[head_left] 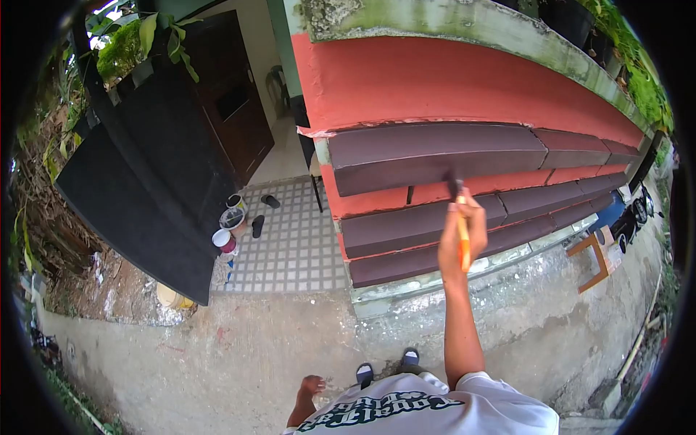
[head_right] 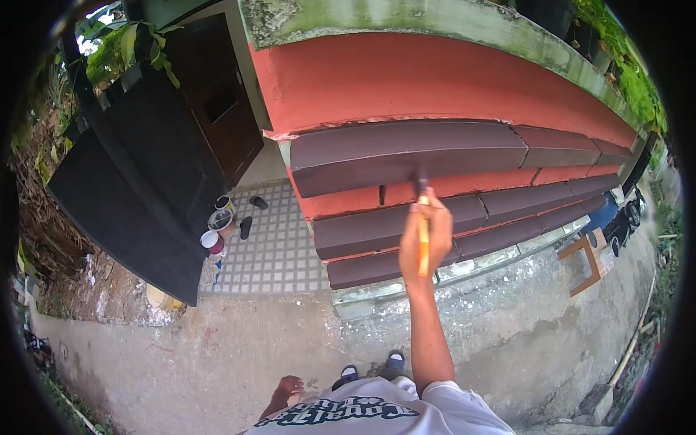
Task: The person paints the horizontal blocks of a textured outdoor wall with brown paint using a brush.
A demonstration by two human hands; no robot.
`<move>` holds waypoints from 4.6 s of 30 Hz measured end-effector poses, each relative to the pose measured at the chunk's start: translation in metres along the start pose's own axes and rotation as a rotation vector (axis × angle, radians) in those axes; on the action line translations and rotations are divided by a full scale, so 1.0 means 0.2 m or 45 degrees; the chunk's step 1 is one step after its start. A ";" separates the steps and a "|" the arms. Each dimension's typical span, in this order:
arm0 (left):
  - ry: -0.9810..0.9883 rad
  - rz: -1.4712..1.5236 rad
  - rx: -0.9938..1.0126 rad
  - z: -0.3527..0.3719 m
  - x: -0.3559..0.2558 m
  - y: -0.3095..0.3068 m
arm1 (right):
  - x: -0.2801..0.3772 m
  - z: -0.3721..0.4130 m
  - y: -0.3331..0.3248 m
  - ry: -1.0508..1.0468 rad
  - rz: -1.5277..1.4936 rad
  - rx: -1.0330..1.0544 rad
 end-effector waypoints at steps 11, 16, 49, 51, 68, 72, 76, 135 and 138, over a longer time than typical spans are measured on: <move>0.028 -0.089 -0.150 0.13 -0.22 0.38 | 0.32 0.19 0.32 -0.107 -0.435 0.535; -0.023 0.003 -0.121 0.11 -0.13 0.55 | 0.26 0.14 0.30 -0.073 -0.773 0.792; -0.009 0.111 -0.194 0.04 -0.13 0.76 | 0.11 -0.03 0.23 -0.059 -0.808 0.840; -0.033 0.027 -0.181 0.04 -0.19 0.71 | 0.08 -0.05 0.23 -0.079 -0.707 0.768; 0.120 -0.146 -0.040 -0.24 -0.59 0.29 | 0.23 -0.05 0.20 -0.145 -0.137 0.330; 0.061 -0.117 -0.028 -0.19 -0.54 0.26 | 0.40 0.05 0.35 -0.152 -0.418 0.593; -0.037 -0.056 0.092 -0.18 -0.41 0.21 | 0.43 0.06 0.38 -0.129 -0.620 0.660; -0.166 -0.064 -0.058 -0.19 -0.41 0.56 | 0.08 -0.08 0.34 -0.150 -0.689 0.794; -0.128 -0.112 -0.060 -0.25 -0.55 0.45 | -0.01 -0.16 0.21 -0.076 -0.504 0.699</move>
Point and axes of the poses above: each hand's wrist, its own z-axis away from the middle knuckle, its own y-axis out of the palm, x = y × z, the point moved 3 cm from there along -z, towards the middle knuckle, and after that the axes turned 5 degrees about y, right-handed, at the moved point
